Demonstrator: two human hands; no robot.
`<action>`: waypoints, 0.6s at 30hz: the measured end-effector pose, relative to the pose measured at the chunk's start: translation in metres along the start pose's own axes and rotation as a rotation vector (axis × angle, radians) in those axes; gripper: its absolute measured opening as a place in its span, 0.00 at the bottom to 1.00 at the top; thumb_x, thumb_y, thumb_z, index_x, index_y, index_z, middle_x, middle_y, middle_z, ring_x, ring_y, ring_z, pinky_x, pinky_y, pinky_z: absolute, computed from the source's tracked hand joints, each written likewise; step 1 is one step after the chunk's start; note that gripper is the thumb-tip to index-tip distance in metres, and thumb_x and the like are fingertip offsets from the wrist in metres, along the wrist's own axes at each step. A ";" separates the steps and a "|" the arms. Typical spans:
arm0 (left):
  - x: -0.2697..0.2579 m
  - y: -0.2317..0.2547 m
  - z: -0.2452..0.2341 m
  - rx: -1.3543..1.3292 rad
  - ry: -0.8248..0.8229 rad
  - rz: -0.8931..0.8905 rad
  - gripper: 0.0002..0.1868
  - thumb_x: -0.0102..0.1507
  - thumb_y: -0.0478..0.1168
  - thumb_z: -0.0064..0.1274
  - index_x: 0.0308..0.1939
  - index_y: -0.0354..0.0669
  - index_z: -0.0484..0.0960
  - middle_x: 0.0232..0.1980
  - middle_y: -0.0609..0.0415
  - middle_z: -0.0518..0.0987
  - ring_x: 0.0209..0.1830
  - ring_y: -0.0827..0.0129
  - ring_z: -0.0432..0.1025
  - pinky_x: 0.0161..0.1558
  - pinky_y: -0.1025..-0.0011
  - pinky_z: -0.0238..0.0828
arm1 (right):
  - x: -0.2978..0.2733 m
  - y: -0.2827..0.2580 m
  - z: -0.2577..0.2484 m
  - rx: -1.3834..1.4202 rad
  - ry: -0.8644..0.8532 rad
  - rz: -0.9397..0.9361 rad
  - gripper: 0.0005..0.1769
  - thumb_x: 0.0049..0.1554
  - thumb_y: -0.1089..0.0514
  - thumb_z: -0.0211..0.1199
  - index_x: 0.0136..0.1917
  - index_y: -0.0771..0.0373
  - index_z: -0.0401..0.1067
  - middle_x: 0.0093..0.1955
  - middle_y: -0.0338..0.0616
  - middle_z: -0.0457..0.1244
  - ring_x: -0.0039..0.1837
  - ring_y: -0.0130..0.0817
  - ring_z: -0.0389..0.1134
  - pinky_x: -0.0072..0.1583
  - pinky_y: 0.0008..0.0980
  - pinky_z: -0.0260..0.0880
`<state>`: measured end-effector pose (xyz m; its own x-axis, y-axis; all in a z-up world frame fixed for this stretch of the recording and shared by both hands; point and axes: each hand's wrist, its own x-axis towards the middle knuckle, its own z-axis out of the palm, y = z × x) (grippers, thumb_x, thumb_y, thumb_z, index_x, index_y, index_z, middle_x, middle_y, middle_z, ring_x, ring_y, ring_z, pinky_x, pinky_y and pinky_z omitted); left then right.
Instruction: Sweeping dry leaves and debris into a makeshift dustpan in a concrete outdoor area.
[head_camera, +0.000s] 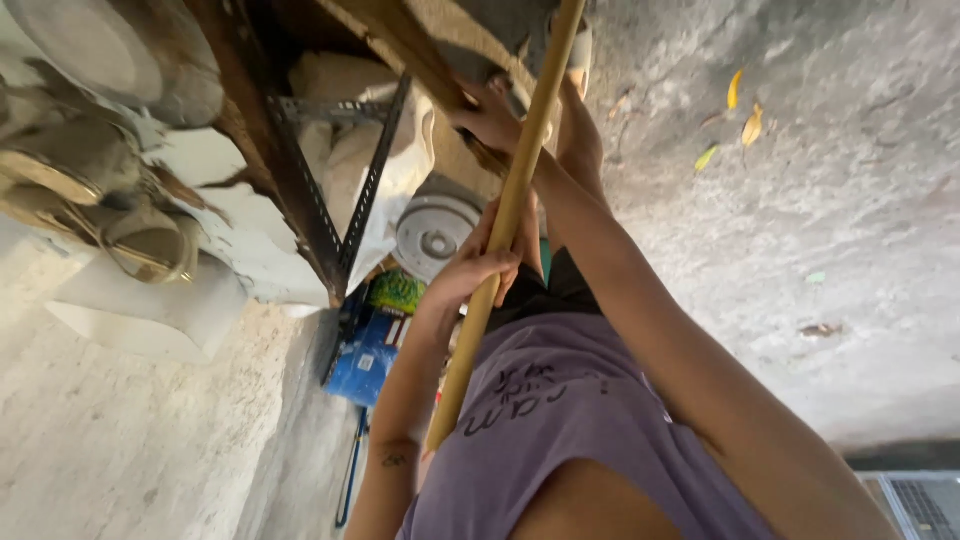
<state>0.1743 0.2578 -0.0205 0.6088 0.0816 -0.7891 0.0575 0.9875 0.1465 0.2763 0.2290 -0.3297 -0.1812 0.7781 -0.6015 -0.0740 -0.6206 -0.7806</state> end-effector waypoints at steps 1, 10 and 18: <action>0.004 0.003 -0.004 0.012 0.012 0.003 0.52 0.61 0.31 0.50 0.84 0.43 0.38 0.28 0.51 0.72 0.19 0.69 0.69 0.19 0.74 0.68 | -0.018 0.003 -0.017 0.069 0.127 -0.002 0.41 0.62 0.51 0.70 0.82 0.60 0.56 0.63 0.49 0.69 0.59 0.34 0.72 0.58 0.34 0.73; -0.001 0.014 0.012 -0.008 -0.068 0.011 0.51 0.58 0.28 0.51 0.83 0.41 0.44 0.32 0.51 0.71 0.22 0.71 0.70 0.19 0.76 0.68 | -0.207 -0.062 -0.095 0.298 0.256 0.221 0.44 0.61 0.65 0.62 0.86 0.58 0.50 0.58 0.51 0.65 0.55 0.37 0.67 0.54 0.32 0.70; 0.003 -0.001 0.007 0.000 -0.089 0.039 0.45 0.58 0.28 0.51 0.79 0.35 0.49 0.35 0.47 0.73 0.21 0.68 0.70 0.17 0.73 0.68 | -0.056 -0.023 0.007 0.182 -0.126 0.179 0.38 0.61 0.56 0.68 0.79 0.60 0.55 0.63 0.45 0.67 0.63 0.32 0.69 0.62 0.29 0.69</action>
<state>0.1821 0.2565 -0.0188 0.6785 0.1076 -0.7266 0.0322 0.9839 0.1758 0.2812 0.1991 -0.2770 -0.3271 0.6434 -0.6921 -0.2025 -0.7631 -0.6137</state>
